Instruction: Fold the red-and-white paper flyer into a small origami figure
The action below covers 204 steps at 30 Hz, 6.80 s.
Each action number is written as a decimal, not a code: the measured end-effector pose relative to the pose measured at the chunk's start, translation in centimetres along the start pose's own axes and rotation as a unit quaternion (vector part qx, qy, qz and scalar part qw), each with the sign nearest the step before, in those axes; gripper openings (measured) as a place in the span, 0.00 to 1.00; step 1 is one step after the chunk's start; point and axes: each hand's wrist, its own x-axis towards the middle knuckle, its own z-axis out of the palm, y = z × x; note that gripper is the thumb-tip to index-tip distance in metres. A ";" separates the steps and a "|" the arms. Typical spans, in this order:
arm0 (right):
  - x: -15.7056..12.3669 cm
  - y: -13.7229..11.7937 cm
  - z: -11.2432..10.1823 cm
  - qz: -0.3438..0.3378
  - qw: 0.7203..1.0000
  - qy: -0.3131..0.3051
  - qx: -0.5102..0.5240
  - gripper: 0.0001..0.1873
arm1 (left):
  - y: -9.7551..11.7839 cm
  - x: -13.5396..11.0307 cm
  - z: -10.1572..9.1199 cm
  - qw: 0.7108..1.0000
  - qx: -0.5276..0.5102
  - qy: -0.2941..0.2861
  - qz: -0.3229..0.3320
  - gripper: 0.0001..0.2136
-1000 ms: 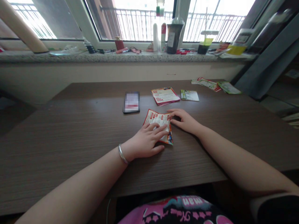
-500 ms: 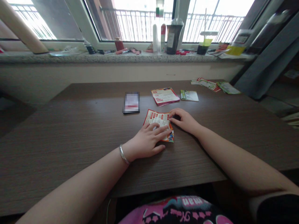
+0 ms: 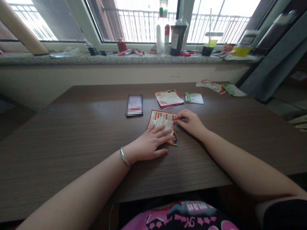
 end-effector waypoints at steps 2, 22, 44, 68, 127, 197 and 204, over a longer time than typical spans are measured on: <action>-0.1 -0.4 -0.1 0.000 1.000 0.009 -0.006 0.02 | 0.0 0.1 0.1 1.000 0.009 -0.002 -0.005 0.27; -0.2 0.1 0.1 0.108 0.990 0.061 0.065 0.09 | -0.4 -0.8 1.0 0.985 0.049 0.019 -0.163 0.35; -1.2 -3.4 0.9 0.085 0.995 -0.020 0.057 0.04 | -0.7 0.1 1.2 0.973 -0.064 0.137 -0.173 0.51; -1.0 -3.5 0.3 -0.018 0.994 -0.093 -0.053 0.05 | -2.2 0.9 2.0 0.942 -0.030 0.328 -0.060 0.57; -1.8 -5.9 0.1 -0.061 0.997 0.014 -0.042 0.04 | -0.1 0.8 -0.7 0.910 -0.119 0.398 -0.015 0.07; -1.3 -5.8 -0.6 -0.155 0.983 0.097 0.011 0.03 | -0.1 0.3 -1.1 0.858 -0.149 0.491 -0.013 0.04; -1.3 -5.6 -0.5 -0.145 0.985 0.096 0.018 0.01 | -0.5 0.3 -0.9 0.867 -0.117 0.484 0.002 0.04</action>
